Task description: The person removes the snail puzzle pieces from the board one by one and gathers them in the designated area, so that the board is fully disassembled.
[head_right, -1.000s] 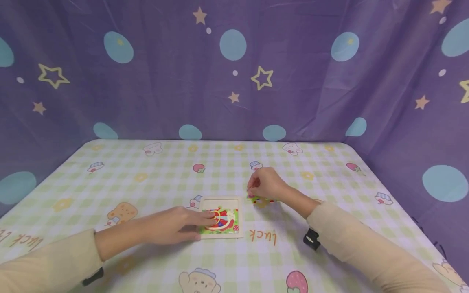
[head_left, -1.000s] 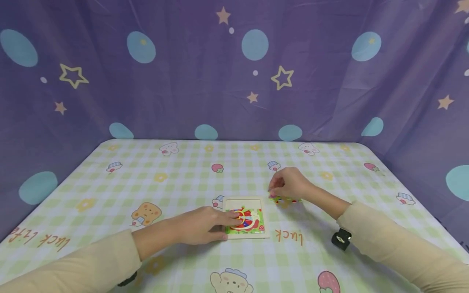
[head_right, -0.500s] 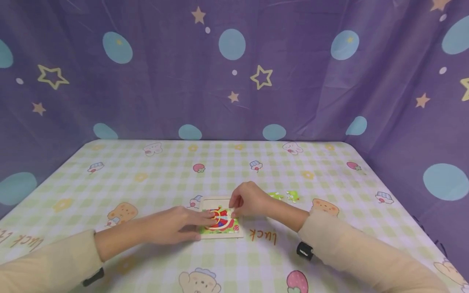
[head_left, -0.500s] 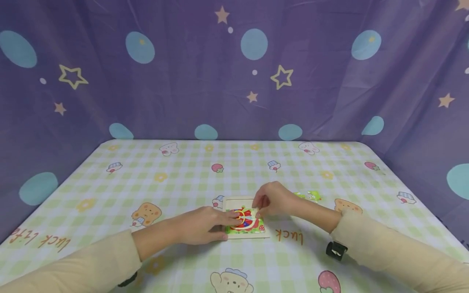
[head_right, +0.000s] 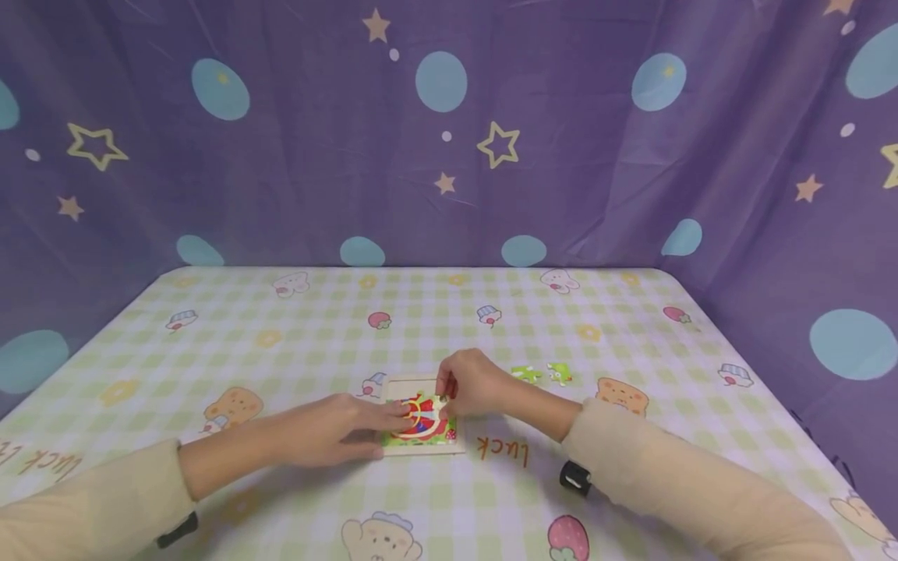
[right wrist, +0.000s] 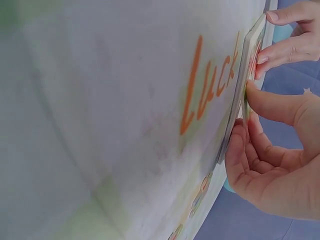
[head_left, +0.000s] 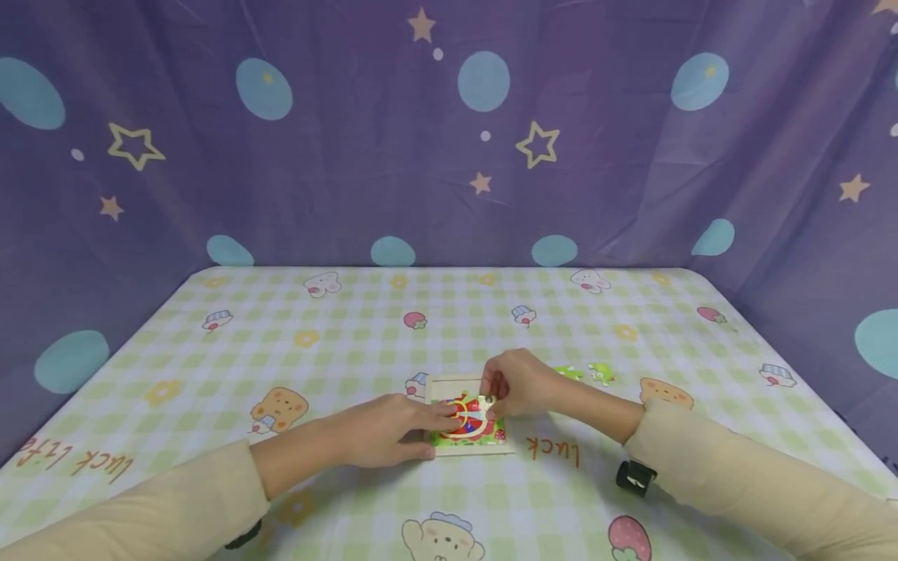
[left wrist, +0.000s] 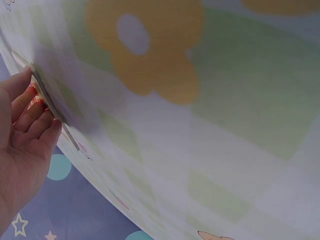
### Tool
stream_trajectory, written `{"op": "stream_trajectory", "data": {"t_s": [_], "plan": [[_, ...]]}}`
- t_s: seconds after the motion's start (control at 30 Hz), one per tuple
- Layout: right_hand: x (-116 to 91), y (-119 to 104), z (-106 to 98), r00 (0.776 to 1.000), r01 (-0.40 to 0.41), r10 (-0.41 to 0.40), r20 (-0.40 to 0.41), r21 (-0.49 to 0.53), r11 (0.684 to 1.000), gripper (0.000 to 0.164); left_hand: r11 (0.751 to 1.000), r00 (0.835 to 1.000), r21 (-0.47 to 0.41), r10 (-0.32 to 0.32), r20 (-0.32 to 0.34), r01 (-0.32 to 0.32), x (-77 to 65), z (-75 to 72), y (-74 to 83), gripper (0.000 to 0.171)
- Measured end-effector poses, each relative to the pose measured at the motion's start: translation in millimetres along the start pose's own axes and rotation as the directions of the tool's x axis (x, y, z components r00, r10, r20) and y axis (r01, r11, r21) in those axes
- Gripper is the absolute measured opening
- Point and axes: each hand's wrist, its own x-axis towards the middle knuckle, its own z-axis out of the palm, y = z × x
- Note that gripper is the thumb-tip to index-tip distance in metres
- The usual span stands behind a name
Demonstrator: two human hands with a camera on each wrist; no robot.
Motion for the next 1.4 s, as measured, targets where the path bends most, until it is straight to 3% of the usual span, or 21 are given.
{"op": "stream_trajectory", "data": {"t_s": [0.33, 0.8, 1.4], "plan": [[-2.4, 0.4, 1.4, 1.0, 0.022, -0.022, -0.004, 0.019, 1.0, 0.021, 1.0, 1.0, 0.008, -0.007, -0.002, 0.007, -0.8, -0.5, 1.0, 0.043], [-2.4, 6.0, 5.0, 1.0, -0.003, 0.004, -0.017, 0.041, 0.999, 0.021, 0.995, 1.0, 0.092, -0.027, -0.002, 0.027, -2.2, 5.5, 1.9, 0.05], [-2.1, -0.5, 1.4, 0.999, -0.014, 0.015, -0.034, 0.04, 0.999, 0.023, 0.99, 1.0, 0.139, -0.002, 0.003, 0.001, 2.6, -0.7, 4.3, 0.047]]}}
